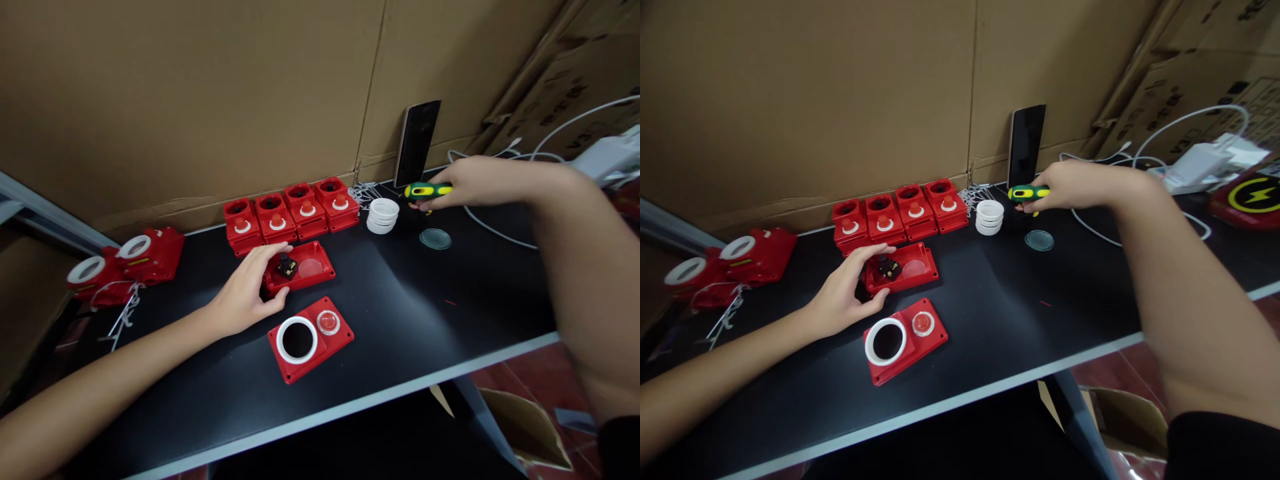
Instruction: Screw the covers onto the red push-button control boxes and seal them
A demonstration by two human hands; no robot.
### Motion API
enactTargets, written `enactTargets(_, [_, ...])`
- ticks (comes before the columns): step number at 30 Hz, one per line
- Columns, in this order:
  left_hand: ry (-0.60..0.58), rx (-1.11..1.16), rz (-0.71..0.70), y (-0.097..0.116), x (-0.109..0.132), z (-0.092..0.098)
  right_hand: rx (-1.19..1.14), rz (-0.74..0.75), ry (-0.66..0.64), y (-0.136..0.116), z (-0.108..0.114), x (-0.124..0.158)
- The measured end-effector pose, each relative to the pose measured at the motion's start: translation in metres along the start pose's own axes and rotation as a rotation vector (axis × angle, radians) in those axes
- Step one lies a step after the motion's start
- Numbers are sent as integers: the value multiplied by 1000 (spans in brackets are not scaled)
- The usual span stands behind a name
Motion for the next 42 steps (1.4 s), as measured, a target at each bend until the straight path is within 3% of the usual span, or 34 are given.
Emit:
enactTargets(3, [3,-5,4,0,0,0,217,-23,-184,-6,-14,11])
enactTargets(6, [16,-12,28,-4,1,0,317,-36,-112,-12,-2,17])
enactTargets(8, [24,-12,46,-7,2,0,313,28,16,-24,9,21])
enactTargets(11, [30,1,68,-12,3,-2,165,316,238,-61,17,41])
enactTargets(13, [25,29,79,-14,3,-3,32,578,277,-90,6,68])
enactTargets(15, [20,62,81,-14,3,-3,-47,793,232,-117,-15,100])
enactTargets(21, [46,39,13,-3,1,2,-2,1115,78,-165,-79,177])
enactTargets(27, [81,-17,-36,3,2,5,154,1051,51,-168,-107,184])
enactTargets(30, [84,-23,-29,3,2,6,167,1008,-63,-166,-116,181])
enactTargets(35, [99,-32,-39,6,1,8,-152,854,-279,-165,-115,168])
enactTargets(38, [110,-49,-72,11,2,9,-342,775,-314,-164,-111,160])
enactTargets(42, [108,-58,-81,12,2,9,-427,728,-332,-163,-110,158])
Point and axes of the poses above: each hand's wrist, its own x-axis away from the middle knuckle, its own z-axis out of the back of the hand, y = z × x, the point moved 10 cm from there along -x, towards the middle knuckle, and after that the axes turned 9 degrees about -z, right-handed, at the moved point
